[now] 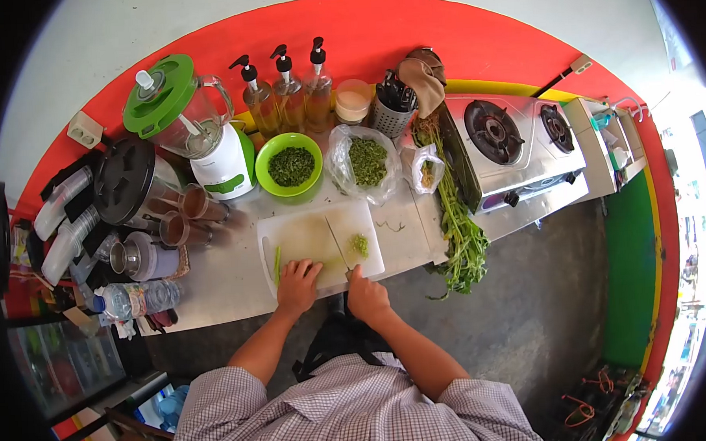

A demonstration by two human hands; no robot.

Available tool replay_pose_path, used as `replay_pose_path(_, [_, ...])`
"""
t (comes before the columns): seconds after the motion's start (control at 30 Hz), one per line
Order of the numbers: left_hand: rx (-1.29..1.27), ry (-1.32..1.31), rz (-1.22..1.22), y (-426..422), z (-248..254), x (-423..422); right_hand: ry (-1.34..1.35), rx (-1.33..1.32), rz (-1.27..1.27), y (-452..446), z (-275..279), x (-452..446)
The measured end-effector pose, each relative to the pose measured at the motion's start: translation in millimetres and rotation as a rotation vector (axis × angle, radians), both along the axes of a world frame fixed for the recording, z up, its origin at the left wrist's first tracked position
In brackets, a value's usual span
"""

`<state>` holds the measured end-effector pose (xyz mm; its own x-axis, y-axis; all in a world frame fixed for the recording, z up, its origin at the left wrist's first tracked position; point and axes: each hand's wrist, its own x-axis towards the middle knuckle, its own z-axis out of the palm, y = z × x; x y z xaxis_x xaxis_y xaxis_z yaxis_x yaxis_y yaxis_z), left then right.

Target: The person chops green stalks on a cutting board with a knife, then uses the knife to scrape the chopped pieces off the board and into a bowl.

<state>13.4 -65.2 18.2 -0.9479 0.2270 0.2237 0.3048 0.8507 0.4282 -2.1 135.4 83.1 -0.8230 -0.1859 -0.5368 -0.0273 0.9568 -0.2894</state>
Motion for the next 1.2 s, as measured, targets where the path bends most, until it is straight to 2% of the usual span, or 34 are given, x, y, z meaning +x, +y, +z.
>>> replay_pose_path(0.1, [-0.015, 0.003, 0.009, 0.4, 1.1, 1.1, -0.064, 0.014, -0.012, -2.4, 11.6, 16.2])
replay_pose_path(0.2, [-0.011, 0.009, 0.019, -1.3, -1.5, -0.6, -0.073, 0.036, -0.042, -2.9, -4.0, 35.5])
replay_pose_path(0.27, [-0.001, 0.009, 0.013, -0.2, -3.5, 1.4, -0.054, 0.044, -0.01, -1.7, -13.2, 30.8])
replay_pose_path(0.43, [0.015, 0.014, 0.009, -1.2, -4.8, 0.2, -0.061, 0.024, 0.021, -4.9, 7.1, 6.0])
replay_pose_path(0.6, [0.016, 0.037, 0.018, -0.3, -3.2, 0.7, -0.119, 0.048, -0.015, -3.0, -2.4, 41.0])
replay_pose_path(0.8, [0.011, 0.06, 0.008, 0.9, -2.3, 1.5, -0.042, 0.032, 0.048, 5.9, -9.9, 15.7])
replay_pose_path(1.03, [0.033, 0.115, 0.027, 1.8, -4.2, 2.2, -0.085, 0.026, 0.005, -1.7, -10.8, 42.8])
replay_pose_path(1.2, [0.019, 0.119, 0.015, 2.1, -3.6, 2.2, 0.034, -0.006, 0.068, 4.8, -20.0, 27.7])
